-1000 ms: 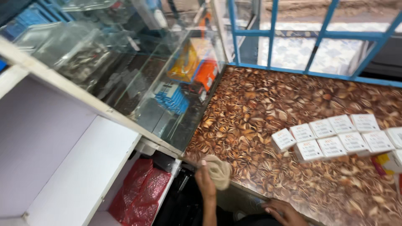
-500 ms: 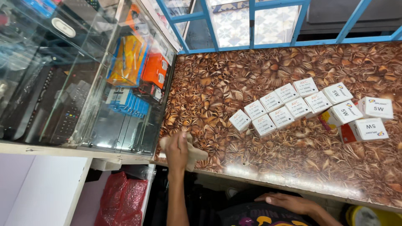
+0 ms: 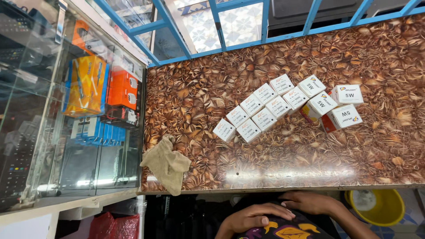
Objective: The person wipes a white shelf with a cloth and then arranges small white boxes on it. They pick up boxes from a patterned counter and place them in rows on the shelf, adjusting their positions to align them neatly.
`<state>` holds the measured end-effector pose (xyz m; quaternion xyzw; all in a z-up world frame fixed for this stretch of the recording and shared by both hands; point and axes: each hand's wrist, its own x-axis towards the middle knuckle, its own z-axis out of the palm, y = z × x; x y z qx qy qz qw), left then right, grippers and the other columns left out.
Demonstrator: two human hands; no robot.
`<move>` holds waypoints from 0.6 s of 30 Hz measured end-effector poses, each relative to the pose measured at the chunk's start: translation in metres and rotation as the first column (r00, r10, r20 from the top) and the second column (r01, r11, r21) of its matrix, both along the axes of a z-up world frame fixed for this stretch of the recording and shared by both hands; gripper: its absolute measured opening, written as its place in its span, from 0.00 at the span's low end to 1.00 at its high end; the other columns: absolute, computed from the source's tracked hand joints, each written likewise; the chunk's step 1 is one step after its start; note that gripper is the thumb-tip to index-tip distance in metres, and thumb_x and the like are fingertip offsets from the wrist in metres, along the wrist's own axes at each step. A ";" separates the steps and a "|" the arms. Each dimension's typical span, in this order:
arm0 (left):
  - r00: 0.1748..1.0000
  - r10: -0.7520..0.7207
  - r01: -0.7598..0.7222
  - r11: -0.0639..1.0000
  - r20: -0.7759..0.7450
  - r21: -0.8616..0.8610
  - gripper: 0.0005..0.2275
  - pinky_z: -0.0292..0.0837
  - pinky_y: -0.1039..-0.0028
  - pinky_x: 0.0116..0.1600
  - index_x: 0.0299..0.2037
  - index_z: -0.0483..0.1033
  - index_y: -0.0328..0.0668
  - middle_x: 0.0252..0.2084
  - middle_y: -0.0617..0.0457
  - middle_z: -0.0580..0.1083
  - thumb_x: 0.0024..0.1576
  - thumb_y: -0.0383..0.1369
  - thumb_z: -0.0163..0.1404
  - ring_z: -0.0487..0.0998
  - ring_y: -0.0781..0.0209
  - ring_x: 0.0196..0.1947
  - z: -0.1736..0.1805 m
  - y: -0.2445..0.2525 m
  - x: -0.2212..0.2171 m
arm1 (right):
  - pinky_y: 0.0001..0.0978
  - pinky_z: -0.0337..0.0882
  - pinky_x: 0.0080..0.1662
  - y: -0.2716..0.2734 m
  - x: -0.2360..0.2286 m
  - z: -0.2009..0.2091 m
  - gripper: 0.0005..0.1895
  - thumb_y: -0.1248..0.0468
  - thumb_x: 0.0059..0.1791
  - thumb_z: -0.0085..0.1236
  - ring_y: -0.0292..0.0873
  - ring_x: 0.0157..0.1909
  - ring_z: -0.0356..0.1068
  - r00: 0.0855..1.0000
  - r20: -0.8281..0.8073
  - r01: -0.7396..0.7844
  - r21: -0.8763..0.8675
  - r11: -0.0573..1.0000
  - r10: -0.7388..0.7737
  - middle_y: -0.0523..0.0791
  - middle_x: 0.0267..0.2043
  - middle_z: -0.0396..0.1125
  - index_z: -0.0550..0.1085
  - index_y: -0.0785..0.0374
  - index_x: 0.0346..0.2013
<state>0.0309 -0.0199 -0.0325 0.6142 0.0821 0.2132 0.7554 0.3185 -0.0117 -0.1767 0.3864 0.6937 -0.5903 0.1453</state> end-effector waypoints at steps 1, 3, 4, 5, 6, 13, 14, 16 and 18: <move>1.000 -0.007 0.007 1.000 0.000 -0.002 0.26 0.54 0.61 0.83 0.68 0.65 0.44 0.72 0.45 0.65 0.71 0.55 0.33 0.63 0.51 0.76 -0.005 0.001 0.001 | 0.31 0.57 0.69 0.002 -0.003 0.002 0.32 0.40 0.56 0.37 0.39 0.72 0.62 1.000 0.000 0.007 -0.002 1.000 -0.007 0.42 0.73 0.60 0.63 0.53 0.69; 0.996 0.003 -0.004 1.000 -0.086 -0.015 0.19 0.56 0.64 0.82 0.66 0.68 0.46 0.70 0.48 0.67 0.73 0.46 0.35 0.65 0.54 0.74 -0.014 -0.001 0.003 | 0.31 0.61 0.67 0.004 -0.009 0.006 0.28 0.46 0.57 0.41 0.41 0.71 0.62 0.997 0.077 -0.013 0.027 1.000 0.011 0.41 0.72 0.61 0.62 0.51 0.69; 0.996 -0.003 0.002 1.000 -0.086 -0.020 0.19 0.56 0.64 0.82 0.66 0.68 0.46 0.70 0.48 0.67 0.73 0.46 0.35 0.65 0.54 0.74 -0.021 -0.004 0.005 | 0.31 0.61 0.67 0.004 -0.015 0.016 0.28 0.46 0.57 0.41 0.41 0.71 0.62 0.997 0.077 -0.008 0.021 1.000 0.006 0.41 0.72 0.61 0.62 0.51 0.69; 0.995 0.013 -0.009 0.999 -0.101 0.039 0.20 0.51 0.60 0.84 0.66 0.67 0.47 0.71 0.49 0.66 0.73 0.47 0.34 0.62 0.52 0.77 -0.029 -0.006 0.007 | 0.34 0.64 0.62 0.009 -0.021 0.024 0.26 0.57 0.51 0.44 0.45 0.65 0.66 0.999 0.014 -0.043 0.116 0.992 0.041 0.45 0.66 0.65 0.65 0.54 0.65; 0.993 0.031 -0.019 0.995 -0.114 0.099 0.20 0.47 0.56 0.86 0.67 0.67 0.48 0.72 0.49 0.66 0.73 0.47 0.33 0.59 0.49 0.79 -0.037 -0.007 0.009 | 0.38 0.68 0.56 0.014 -0.027 0.033 0.27 0.67 0.45 0.46 0.50 0.60 0.70 0.996 -0.044 -0.071 0.211 0.975 0.082 0.49 0.59 0.69 0.69 0.57 0.60; 0.991 0.074 -0.089 0.986 -0.114 -0.140 0.21 0.51 0.62 0.83 0.66 0.69 0.47 0.73 0.47 0.65 0.72 0.47 0.33 0.63 0.53 0.76 -0.050 -0.015 0.004 | 0.43 0.56 0.67 0.031 -0.044 0.095 0.25 0.63 0.54 0.44 0.51 0.72 0.57 0.984 -0.167 0.006 0.397 0.918 0.066 0.48 0.70 0.61 0.65 0.56 0.67; 0.991 0.070 -0.089 0.980 -0.111 -0.176 0.22 0.51 0.63 0.83 0.67 0.68 0.44 0.73 0.46 0.65 0.72 0.48 0.34 0.63 0.54 0.76 -0.062 -0.019 0.002 | 0.42 0.56 0.67 0.032 -0.046 0.112 0.25 0.54 0.55 0.42 0.50 0.71 0.59 0.949 -0.313 0.075 0.360 0.930 0.045 0.48 0.68 0.63 0.67 0.54 0.67; 0.992 0.074 -0.095 0.972 -0.106 -0.216 0.23 0.50 0.64 0.83 0.67 0.67 0.41 0.73 0.46 0.64 0.71 0.48 0.34 0.62 0.54 0.76 -0.096 -0.028 0.001 | 0.41 0.56 0.67 0.030 -0.052 0.151 0.28 0.45 0.56 0.41 0.49 0.70 0.62 0.893 -0.450 0.129 0.306 0.943 0.024 0.48 0.66 0.65 0.68 0.52 0.67; 0.985 0.146 -0.161 0.968 -0.089 -0.192 0.31 0.50 0.58 0.81 0.70 0.62 0.42 0.75 0.48 0.60 0.65 0.57 0.41 0.59 0.55 0.76 -0.140 -0.037 0.000 | 0.52 0.47 0.71 0.028 -0.061 0.198 0.28 0.47 0.61 0.35 0.54 0.76 0.51 0.606 -0.785 -0.146 0.044 0.988 0.125 0.52 0.74 0.57 0.63 0.60 0.69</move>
